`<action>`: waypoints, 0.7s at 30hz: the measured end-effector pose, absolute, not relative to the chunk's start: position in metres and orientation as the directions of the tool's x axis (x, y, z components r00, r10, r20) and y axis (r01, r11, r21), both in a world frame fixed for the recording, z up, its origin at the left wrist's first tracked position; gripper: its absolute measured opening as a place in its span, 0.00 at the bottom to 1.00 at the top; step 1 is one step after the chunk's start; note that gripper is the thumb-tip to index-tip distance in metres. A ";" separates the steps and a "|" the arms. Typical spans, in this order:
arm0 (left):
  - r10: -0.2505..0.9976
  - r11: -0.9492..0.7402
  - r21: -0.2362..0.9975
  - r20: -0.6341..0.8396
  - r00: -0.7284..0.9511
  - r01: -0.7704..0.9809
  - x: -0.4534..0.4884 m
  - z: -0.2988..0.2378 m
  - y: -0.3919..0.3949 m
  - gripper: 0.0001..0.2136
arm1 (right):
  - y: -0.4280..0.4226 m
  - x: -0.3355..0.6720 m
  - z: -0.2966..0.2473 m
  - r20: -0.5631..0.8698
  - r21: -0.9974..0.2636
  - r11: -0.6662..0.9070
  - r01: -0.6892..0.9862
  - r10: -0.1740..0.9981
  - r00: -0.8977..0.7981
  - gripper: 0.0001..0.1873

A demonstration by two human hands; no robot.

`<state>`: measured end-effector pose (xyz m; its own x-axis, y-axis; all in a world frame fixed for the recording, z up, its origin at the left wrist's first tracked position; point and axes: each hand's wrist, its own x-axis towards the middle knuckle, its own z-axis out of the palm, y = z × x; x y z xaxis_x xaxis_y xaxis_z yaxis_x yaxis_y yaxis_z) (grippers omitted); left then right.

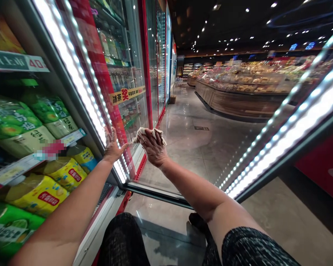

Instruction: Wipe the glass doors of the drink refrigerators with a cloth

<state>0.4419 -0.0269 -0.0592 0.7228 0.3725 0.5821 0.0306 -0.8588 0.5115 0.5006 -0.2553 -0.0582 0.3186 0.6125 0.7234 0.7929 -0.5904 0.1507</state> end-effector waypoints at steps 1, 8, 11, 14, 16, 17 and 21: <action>0.377 -0.856 0.516 0.580 0.722 0.033 0.442 -0.059 -0.026 0.47 | -0.252 0.501 -0.058 0.715 0.166 -0.573 0.802 0.631 0.303 0.32; 0.355 -0.854 0.519 0.614 0.705 -0.023 0.444 -0.064 -0.023 0.43 | -0.218 0.502 -0.032 0.735 0.177 -0.531 0.829 0.631 0.248 0.32; 0.339 -0.872 0.490 0.619 0.708 -0.010 0.443 -0.066 -0.020 0.45 | -0.207 0.503 -0.038 0.714 0.185 -0.498 0.847 0.661 0.232 0.32; 0.337 -0.872 0.490 0.599 0.726 0.000 0.443 -0.069 -0.017 0.47 | -0.198 0.505 -0.043 0.665 0.213 -0.431 0.877 0.721 0.192 0.29; 0.340 -0.864 0.503 0.596 0.728 -0.008 0.442 -0.071 -0.015 0.48 | -0.191 0.507 -0.040 0.651 0.225 -0.408 0.885 0.739 0.175 0.28; 0.337 -0.862 0.506 0.600 0.725 -0.018 0.442 -0.073 -0.014 0.48 | -0.187 0.507 -0.036 0.652 0.229 -0.405 0.885 0.739 0.170 0.28; 0.322 -0.860 0.506 0.645 0.693 -0.071 0.441 -0.077 -0.010 0.46 | -0.170 0.509 -0.026 0.682 0.219 -0.428 0.877 0.710 0.177 0.28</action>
<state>0.4414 -0.0102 -0.0772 0.6925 0.3224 0.6453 -0.0708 -0.8598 0.5056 0.5085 -0.1702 -0.0258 0.1767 0.7100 0.6817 0.8768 -0.4282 0.2187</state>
